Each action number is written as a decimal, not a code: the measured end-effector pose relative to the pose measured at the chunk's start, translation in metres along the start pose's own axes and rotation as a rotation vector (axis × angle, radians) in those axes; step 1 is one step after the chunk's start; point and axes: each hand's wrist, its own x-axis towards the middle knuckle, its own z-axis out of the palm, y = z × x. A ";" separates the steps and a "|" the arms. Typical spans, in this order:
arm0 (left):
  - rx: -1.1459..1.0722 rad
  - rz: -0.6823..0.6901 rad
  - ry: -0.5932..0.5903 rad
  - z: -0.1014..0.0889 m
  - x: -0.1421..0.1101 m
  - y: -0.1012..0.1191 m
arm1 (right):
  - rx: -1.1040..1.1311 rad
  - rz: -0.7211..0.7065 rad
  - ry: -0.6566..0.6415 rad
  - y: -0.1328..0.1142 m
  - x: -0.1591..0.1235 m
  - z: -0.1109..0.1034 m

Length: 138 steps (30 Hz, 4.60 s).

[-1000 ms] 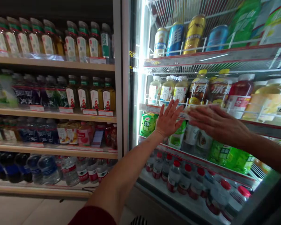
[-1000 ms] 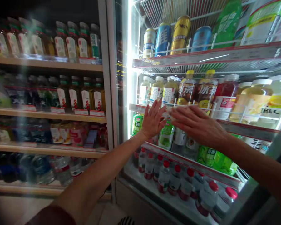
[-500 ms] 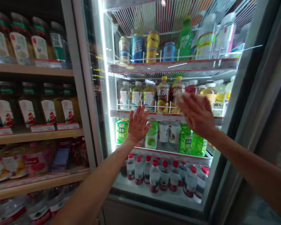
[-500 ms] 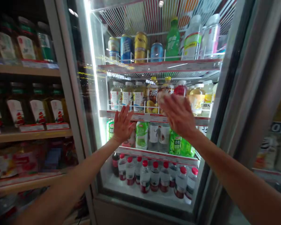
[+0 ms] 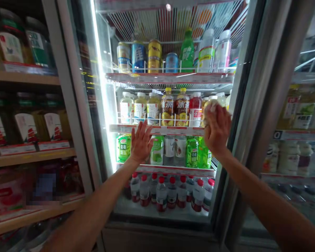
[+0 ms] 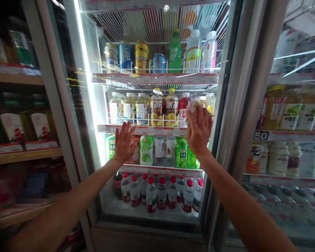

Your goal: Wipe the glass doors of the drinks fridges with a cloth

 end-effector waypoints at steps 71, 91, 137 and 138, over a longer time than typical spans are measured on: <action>-0.021 0.029 -0.286 -0.022 -0.151 0.056 | 0.124 -0.278 -0.299 -0.058 -0.089 0.000; 0.251 -0.260 -0.439 -0.079 -0.231 -0.067 | 0.342 -0.485 -0.510 -0.208 -0.108 0.068; -0.058 -0.020 -0.475 -0.051 -0.180 0.074 | 0.207 -0.256 -0.529 -0.094 -0.186 -0.007; -0.069 -0.016 -0.474 -0.050 -0.178 0.079 | 0.170 -0.182 -0.509 -0.091 -0.186 -0.010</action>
